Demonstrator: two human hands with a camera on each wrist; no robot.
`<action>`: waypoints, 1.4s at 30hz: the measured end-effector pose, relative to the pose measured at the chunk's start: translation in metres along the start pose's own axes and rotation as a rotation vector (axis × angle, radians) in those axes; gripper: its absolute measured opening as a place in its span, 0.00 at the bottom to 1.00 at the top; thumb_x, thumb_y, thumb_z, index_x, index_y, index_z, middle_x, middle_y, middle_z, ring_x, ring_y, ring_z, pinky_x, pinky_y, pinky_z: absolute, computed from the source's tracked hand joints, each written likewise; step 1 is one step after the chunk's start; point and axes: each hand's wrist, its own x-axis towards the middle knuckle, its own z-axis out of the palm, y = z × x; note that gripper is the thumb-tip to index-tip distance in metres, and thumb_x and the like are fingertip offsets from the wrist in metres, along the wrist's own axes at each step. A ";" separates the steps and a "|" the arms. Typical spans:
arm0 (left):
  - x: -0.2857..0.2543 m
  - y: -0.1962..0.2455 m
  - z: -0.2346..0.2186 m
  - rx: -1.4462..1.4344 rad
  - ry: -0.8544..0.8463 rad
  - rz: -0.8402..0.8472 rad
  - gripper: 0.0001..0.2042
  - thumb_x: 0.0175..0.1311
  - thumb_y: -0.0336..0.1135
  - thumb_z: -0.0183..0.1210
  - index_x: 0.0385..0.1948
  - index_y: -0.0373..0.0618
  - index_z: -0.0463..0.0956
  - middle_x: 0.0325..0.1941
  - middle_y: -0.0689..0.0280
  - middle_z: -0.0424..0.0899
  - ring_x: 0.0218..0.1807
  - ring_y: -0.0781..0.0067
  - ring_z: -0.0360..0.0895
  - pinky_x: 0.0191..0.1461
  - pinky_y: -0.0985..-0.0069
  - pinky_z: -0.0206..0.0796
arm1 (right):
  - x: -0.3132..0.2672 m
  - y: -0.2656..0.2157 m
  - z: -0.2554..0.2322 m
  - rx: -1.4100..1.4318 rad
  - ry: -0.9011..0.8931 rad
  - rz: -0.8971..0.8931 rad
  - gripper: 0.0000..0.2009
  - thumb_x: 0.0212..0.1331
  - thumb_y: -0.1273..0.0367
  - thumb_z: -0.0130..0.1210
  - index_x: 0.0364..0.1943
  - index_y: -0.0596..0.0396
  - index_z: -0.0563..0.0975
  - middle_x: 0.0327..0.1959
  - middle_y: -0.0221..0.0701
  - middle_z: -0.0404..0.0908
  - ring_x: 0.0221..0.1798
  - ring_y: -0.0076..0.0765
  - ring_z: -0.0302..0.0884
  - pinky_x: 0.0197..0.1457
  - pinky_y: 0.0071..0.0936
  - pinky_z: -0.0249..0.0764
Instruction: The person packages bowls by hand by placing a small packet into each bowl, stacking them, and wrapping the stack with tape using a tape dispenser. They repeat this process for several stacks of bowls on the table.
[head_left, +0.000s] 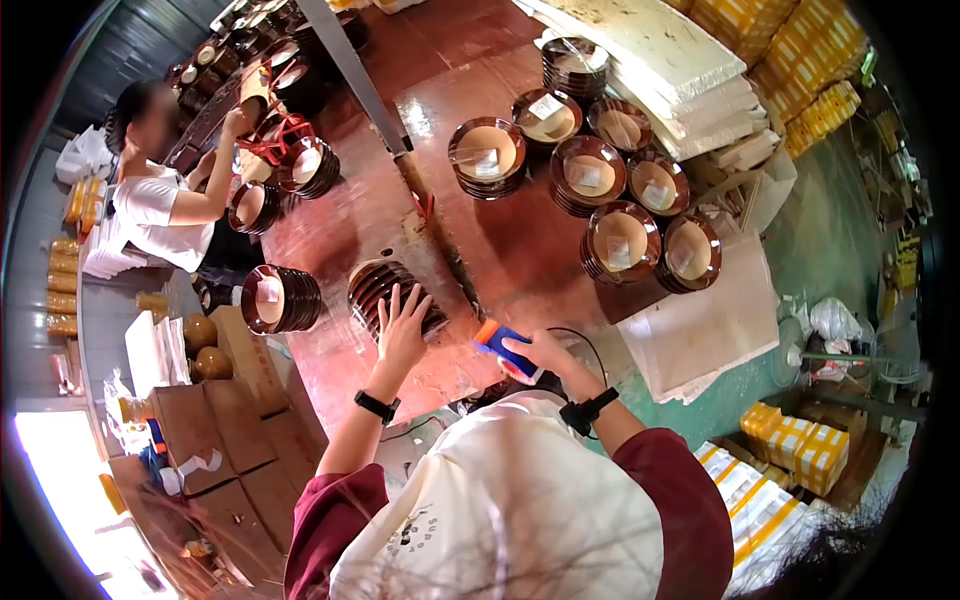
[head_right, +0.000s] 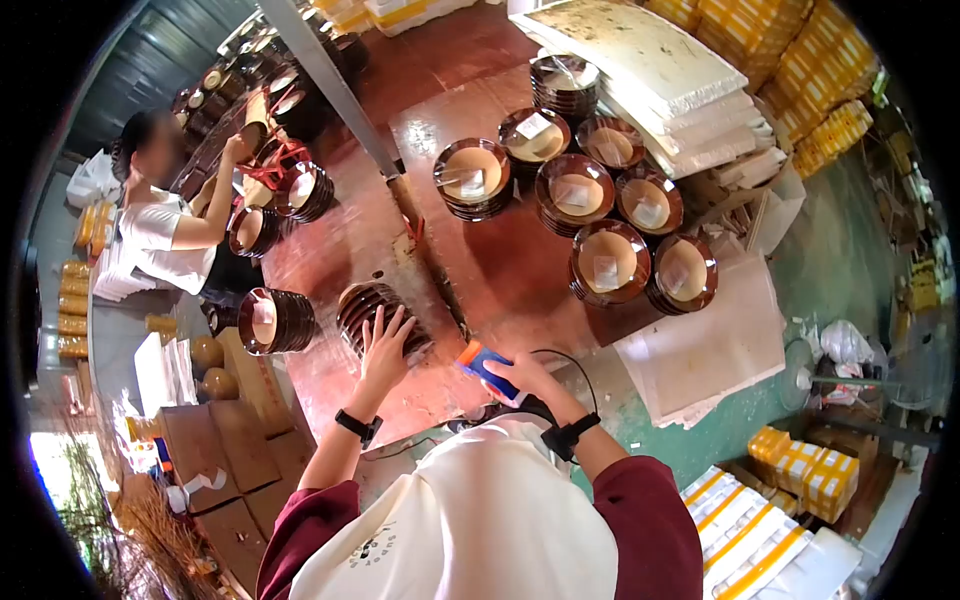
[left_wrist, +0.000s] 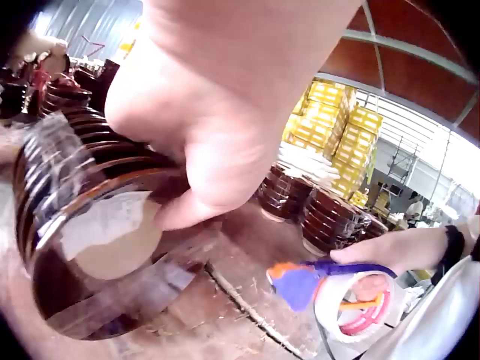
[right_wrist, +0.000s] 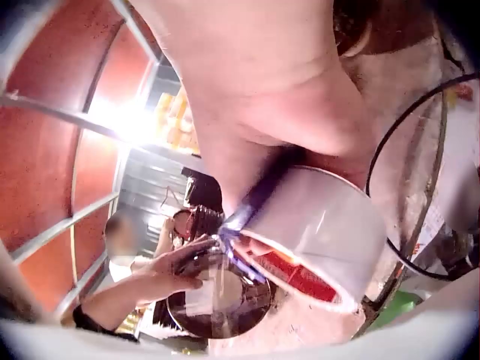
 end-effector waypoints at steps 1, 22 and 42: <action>-0.004 0.001 -0.001 0.058 0.014 -0.021 0.31 0.57 0.36 0.67 0.67 0.52 0.72 0.80 0.65 0.62 0.84 0.49 0.44 0.77 0.26 0.30 | 0.003 0.002 0.003 -0.305 0.194 -0.094 0.23 0.66 0.52 0.61 0.52 0.57 0.81 0.33 0.41 0.87 0.32 0.40 0.86 0.40 0.36 0.81; -0.024 0.003 -0.014 -0.139 0.156 -0.134 0.35 0.47 0.31 0.69 0.65 0.50 0.75 0.78 0.67 0.64 0.84 0.52 0.46 0.81 0.32 0.25 | 0.059 -0.006 0.014 -1.215 0.676 -0.494 0.15 0.63 0.64 0.62 0.39 0.65 0.75 0.40 0.49 0.79 0.49 0.57 0.77 0.54 0.47 0.72; -0.026 -0.096 0.074 -1.605 0.633 -0.460 0.44 0.70 0.41 0.63 0.81 0.50 0.41 0.77 0.55 0.62 0.76 0.59 0.62 0.78 0.63 0.54 | 0.217 -0.074 0.088 -0.217 -0.118 -0.564 0.41 0.73 0.51 0.52 0.79 0.61 0.50 0.81 0.45 0.51 0.84 0.42 0.43 0.84 0.34 0.40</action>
